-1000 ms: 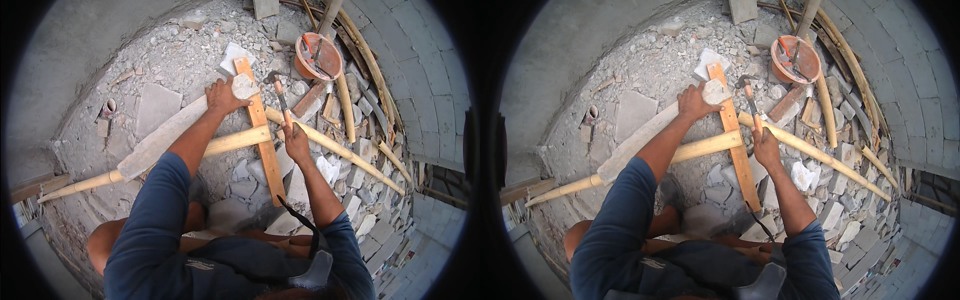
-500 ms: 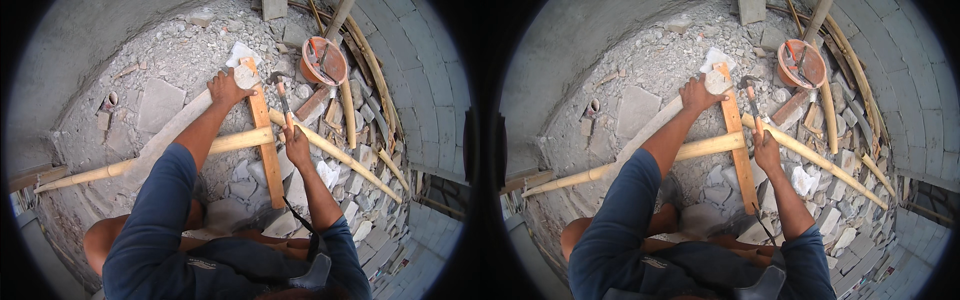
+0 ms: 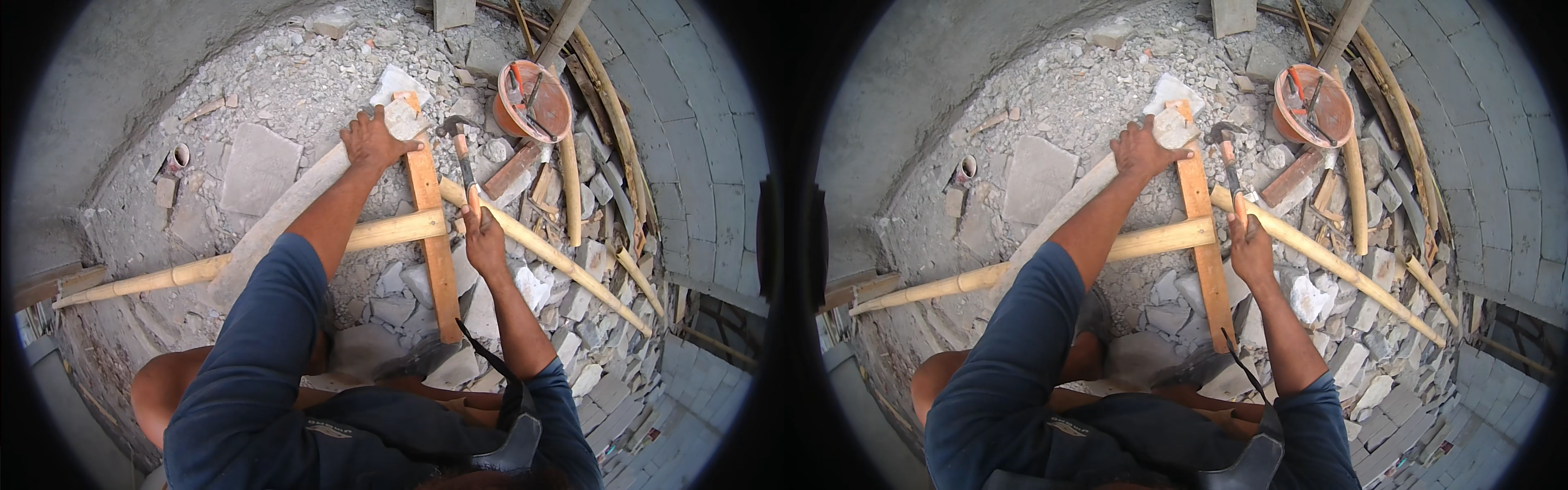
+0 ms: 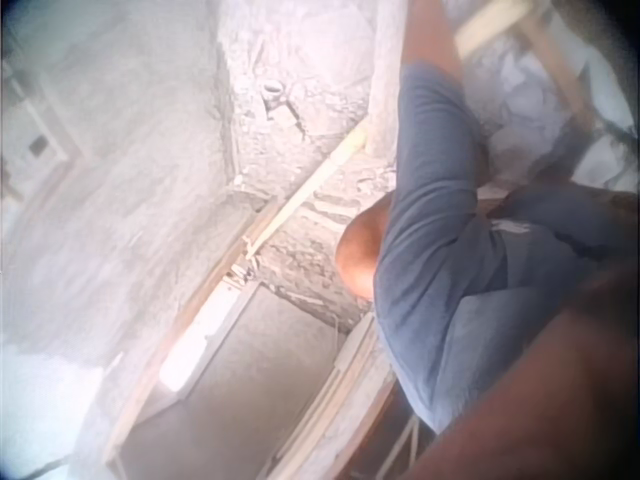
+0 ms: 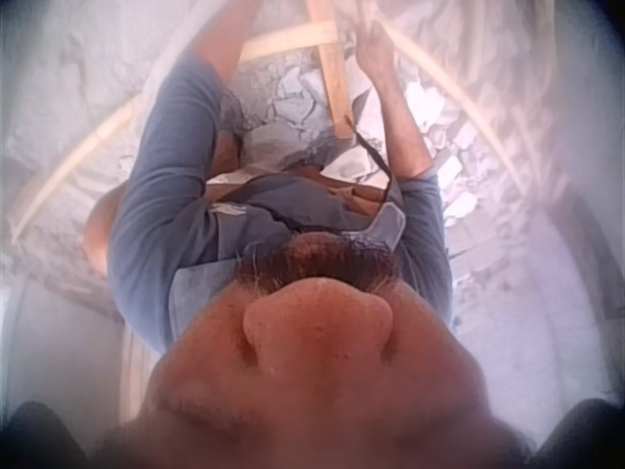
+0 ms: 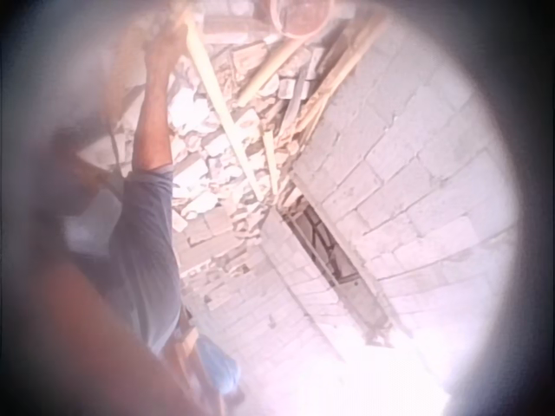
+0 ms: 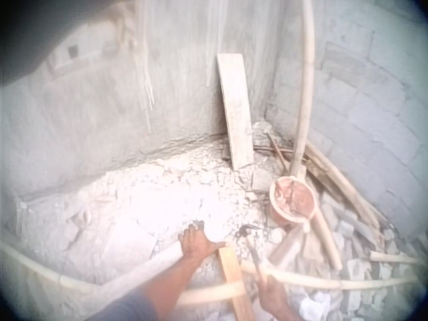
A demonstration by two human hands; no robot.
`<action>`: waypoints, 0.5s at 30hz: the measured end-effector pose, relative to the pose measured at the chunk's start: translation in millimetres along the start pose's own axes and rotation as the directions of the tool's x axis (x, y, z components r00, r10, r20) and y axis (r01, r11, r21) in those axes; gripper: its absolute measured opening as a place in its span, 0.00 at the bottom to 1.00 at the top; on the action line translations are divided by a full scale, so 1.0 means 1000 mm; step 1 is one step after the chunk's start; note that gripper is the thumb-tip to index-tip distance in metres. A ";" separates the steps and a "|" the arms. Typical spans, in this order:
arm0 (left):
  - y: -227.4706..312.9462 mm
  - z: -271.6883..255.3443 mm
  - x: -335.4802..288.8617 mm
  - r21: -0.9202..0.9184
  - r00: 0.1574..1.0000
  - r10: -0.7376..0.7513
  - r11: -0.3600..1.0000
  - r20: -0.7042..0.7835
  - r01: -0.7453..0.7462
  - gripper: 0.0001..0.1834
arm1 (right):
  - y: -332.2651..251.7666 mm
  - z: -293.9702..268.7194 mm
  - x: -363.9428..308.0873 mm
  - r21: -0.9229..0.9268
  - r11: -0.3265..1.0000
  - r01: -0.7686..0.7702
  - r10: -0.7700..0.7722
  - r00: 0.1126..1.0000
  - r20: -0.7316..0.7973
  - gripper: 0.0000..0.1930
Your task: The person assembles a wooden frame by nailing wooden planks and bamboo poles together. They use a hammer to drive nails into the joints, repositioning the pieces to secure the structure.
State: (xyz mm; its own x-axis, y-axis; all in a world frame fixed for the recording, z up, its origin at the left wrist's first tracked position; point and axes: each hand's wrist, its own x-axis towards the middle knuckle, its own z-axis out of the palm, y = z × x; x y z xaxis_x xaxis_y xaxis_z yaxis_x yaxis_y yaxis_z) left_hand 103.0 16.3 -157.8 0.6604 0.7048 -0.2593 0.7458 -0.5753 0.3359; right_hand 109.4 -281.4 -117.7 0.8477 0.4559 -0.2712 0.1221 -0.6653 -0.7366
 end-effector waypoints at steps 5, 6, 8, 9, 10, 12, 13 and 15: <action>-0.004 0.000 0.002 -0.007 1.000 -0.010 1.000 -0.003 0.010 0.71 | 0.001 -0.002 0.003 -0.057 0.998 0.011 -0.009 0.999 0.032 0.25; -0.002 -0.001 0.002 -0.005 1.000 -0.015 1.000 0.005 0.015 0.71 | -0.001 -0.002 0.003 -0.063 0.998 0.009 -0.007 0.999 0.036 0.25; -0.003 -0.002 0.001 -0.006 1.000 -0.021 1.000 0.009 0.021 0.71 | -0.005 0.000 0.001 -0.057 0.998 -0.004 0.006 1.000 0.029 0.25; -0.005 -0.001 0.000 -0.009 1.000 -0.021 1.000 0.005 0.021 0.71 | -0.006 0.000 0.001 -0.054 0.998 -0.010 0.011 1.000 0.024 0.25; -0.006 0.000 -0.001 -0.012 1.000 -0.020 1.000 0.002 0.020 0.71 | -0.005 -0.001 0.002 -0.061 0.998 0.000 0.002 1.000 0.028 0.25; -0.006 0.001 0.000 0.004 1.000 -0.021 1.000 -0.001 0.021 0.71 | -0.004 -0.002 0.003 -0.073 0.997 0.019 -0.016 0.999 0.036 0.25; -0.006 0.001 0.000 0.012 1.000 -0.021 1.000 -0.003 0.021 0.71 | -0.003 -0.001 0.003 -0.056 0.998 0.018 -0.016 0.999 0.028 0.25; -0.008 0.002 0.000 0.005 1.000 -0.023 1.000 -0.004 0.023 0.71 | -0.001 0.001 0.002 -0.024 1.000 0.017 -0.017 1.000 0.008 0.25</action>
State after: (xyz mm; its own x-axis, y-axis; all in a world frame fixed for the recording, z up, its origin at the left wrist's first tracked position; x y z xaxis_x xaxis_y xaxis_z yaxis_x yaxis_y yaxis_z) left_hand 97.8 19.9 -162.5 0.6428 0.7193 -0.2634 0.7612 -0.5611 0.3253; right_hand 110.8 -279.5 -117.9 0.8411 0.4722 -0.2636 0.1491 -0.6711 -0.7263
